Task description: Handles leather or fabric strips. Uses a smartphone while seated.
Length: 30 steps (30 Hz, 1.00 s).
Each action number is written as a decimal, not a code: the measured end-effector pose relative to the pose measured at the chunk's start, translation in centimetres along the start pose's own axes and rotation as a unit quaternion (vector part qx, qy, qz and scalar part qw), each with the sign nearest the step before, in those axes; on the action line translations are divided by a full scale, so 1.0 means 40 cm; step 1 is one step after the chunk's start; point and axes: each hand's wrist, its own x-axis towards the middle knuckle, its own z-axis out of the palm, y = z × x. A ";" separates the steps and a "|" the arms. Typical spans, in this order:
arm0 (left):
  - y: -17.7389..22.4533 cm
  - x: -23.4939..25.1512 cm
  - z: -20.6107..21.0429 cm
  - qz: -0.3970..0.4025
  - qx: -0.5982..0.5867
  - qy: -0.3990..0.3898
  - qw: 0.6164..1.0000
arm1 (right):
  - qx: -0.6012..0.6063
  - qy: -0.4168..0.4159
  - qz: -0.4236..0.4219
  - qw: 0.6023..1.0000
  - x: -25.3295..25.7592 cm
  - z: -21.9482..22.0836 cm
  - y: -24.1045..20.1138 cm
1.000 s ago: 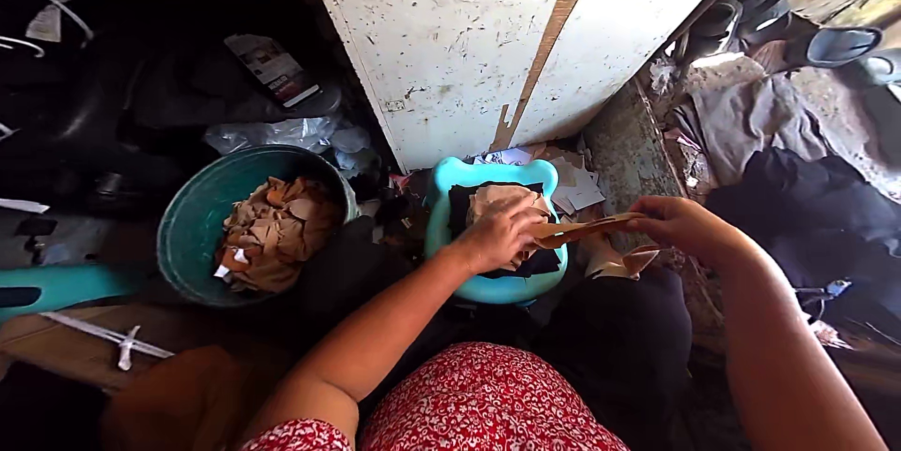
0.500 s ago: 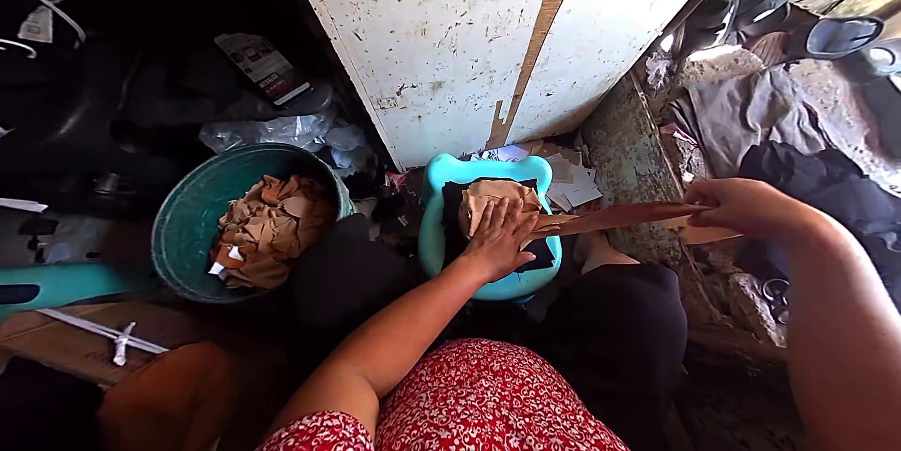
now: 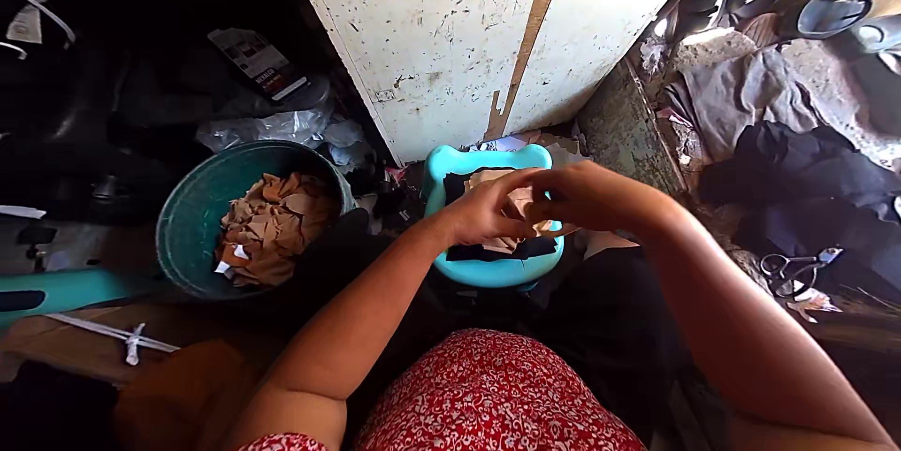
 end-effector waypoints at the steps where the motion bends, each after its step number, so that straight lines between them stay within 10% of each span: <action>1: -0.012 -0.012 -0.007 -0.012 -0.022 -0.007 1.000 | 0.006 -0.003 -0.012 1.000 0.025 0.020 -0.017; 11: -0.122 -0.092 -0.057 -0.130 0.231 -0.015 0.964 | 0.031 -0.080 0.041 0.995 0.078 0.110 0.063; 30: -0.143 -0.085 -0.025 -0.204 0.204 0.070 0.955 | 0.067 0.090 0.101 0.989 0.167 0.207 0.172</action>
